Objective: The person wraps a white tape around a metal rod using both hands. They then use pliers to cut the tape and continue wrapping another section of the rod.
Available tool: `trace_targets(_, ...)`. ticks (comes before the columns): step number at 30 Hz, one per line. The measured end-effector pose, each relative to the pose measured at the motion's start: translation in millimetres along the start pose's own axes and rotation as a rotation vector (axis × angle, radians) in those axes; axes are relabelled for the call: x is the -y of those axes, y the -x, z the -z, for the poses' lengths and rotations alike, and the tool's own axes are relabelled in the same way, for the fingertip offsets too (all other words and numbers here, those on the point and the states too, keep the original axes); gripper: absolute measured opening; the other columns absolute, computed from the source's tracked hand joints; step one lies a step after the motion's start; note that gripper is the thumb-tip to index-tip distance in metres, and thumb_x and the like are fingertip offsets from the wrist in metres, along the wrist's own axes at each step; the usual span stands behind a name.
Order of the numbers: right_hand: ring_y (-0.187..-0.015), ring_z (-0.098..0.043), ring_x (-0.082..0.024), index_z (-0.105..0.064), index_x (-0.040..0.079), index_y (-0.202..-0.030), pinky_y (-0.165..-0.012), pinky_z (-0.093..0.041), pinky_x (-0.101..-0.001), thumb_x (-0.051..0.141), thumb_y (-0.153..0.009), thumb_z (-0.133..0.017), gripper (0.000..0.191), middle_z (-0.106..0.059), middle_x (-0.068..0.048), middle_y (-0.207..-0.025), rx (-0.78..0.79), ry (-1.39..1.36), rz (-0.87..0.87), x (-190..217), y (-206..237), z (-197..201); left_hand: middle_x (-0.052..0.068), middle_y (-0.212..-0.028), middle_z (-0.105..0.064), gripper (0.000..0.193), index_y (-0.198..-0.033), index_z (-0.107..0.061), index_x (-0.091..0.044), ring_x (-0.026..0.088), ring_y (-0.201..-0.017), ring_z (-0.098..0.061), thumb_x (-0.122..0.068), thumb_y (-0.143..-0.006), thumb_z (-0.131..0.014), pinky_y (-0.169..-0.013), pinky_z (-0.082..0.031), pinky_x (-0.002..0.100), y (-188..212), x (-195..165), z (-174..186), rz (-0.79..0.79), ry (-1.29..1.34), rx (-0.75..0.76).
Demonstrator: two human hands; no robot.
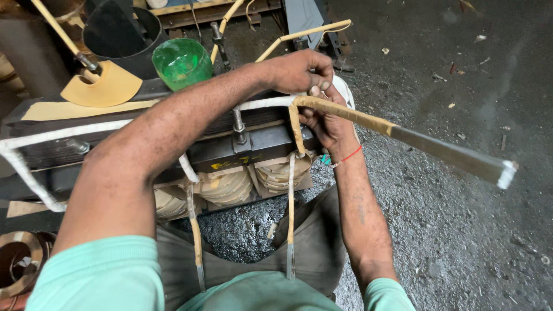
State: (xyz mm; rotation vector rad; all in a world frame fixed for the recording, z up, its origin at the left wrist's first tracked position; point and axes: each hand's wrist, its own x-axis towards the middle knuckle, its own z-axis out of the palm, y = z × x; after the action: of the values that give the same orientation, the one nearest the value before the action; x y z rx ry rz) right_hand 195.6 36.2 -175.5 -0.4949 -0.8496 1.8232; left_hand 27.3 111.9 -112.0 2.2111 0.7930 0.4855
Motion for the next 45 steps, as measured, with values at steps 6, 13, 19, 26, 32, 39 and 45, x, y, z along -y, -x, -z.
trace_targets(6, -0.058, -0.058, -0.002, -0.052, 0.009, -0.136, -0.069, -0.068, -0.0300, 0.009, -0.091, -0.065, 0.047, -0.069, -0.003, -0.091, -0.096, -0.009, -0.004, 2.6, 16.1, 0.9, 0.010, -0.111, -0.064, 0.027, -0.120, -0.065, -0.003, 0.021, -0.100, -0.062, -0.029, -0.116, -0.058, -0.084, -0.053, 0.038, 4.6, -33.7, 15.0, 0.118, -0.234, -0.207)
trace_targets(13, -0.049, -0.053, -0.007, -0.059, 0.000, -0.131, -0.041, -0.044, -0.0222, 0.018, -0.099, -0.061, 0.037, -0.065, -0.004, -0.080, -0.184, 0.053, 0.035, 3.3, 81.2, 11.9, 0.008, -0.110, -0.070, 0.076, -0.140, -0.052, -0.010, 0.023, -0.101, -0.068, -0.009, -0.068, -0.078, -0.090, -0.056, 0.038, 68.4, -78.0, 10.0, 0.173, -0.204, -0.039)
trace_targets(19, -0.044, -0.046, -0.005, -0.062, 0.005, -0.126, -0.038, -0.039, -0.0220, 0.021, -0.099, -0.063, 0.031, -0.063, -0.003, -0.073, -0.228, 0.063, 0.076, -13.5, 134.3, -2.7, 0.009, -0.114, -0.071, 0.059, -0.134, -0.065, -0.013, 0.026, -0.107, -0.065, -0.004, -0.076, -0.072, -0.095, -0.053, 0.041, 48.9, -78.6, -16.1, 0.133, -0.399, -0.079)
trace_targets(26, -0.044, -0.044, -0.005, -0.060, 0.007, -0.130, -0.039, -0.040, -0.0221, 0.024, -0.100, -0.063, 0.034, -0.064, -0.005, -0.072, -0.312, 0.063, 0.122, -26.2, 150.8, -38.4, 0.003, -0.114, -0.076, 0.059, -0.129, -0.073, -0.017, 0.018, -0.106, -0.069, -0.002, -0.073, -0.062, -0.097, -0.051, 0.035, 36.6, -54.0, -3.2, 0.082, -0.172, 0.162)
trace_targets(32, -0.048, -0.047, -0.004, -0.060, 0.011, -0.128, -0.049, -0.047, -0.0235, 0.031, -0.103, -0.062, 0.032, -0.066, -0.004, -0.075, -0.272, -0.077, 0.061, -30.0, 144.4, -85.0, 0.003, -0.105, -0.074, 0.061, -0.131, -0.072, -0.014, 0.020, -0.102, -0.068, -0.006, -0.073, -0.058, -0.093, -0.053, 0.036, 14.1, -28.0, -10.0, 0.129, 0.010, 0.189)
trace_targets(39, -0.068, -0.058, -0.008, -0.059, 0.014, -0.124, -0.074, -0.056, -0.0288, 0.033, -0.106, -0.059, 0.026, -0.072, -0.005, -0.095, -0.249, -0.321, 0.105, -34.5, 89.4, -136.0, 0.017, -0.104, -0.069, 0.052, -0.142, -0.060, -0.010, 0.023, -0.100, -0.066, -0.036, -0.097, -0.060, -0.091, -0.054, 0.039, 56.4, -34.1, 9.2, 0.238, 0.745, 0.103)
trace_targets(45, -0.061, -0.052, -0.007, -0.059, 0.020, -0.118, -0.072, -0.058, -0.0315, 0.036, -0.103, -0.053, 0.022, -0.065, 0.002, -0.088, -0.397, -0.344, 0.150, -44.4, 21.4, -144.7, 0.015, -0.120, -0.072, 0.048, -0.138, -0.062, -0.002, 0.025, -0.114, -0.066, -0.032, -0.101, -0.065, -0.096, -0.051, 0.039, 99.2, -77.9, 66.4, -0.248, 0.241, 0.096)
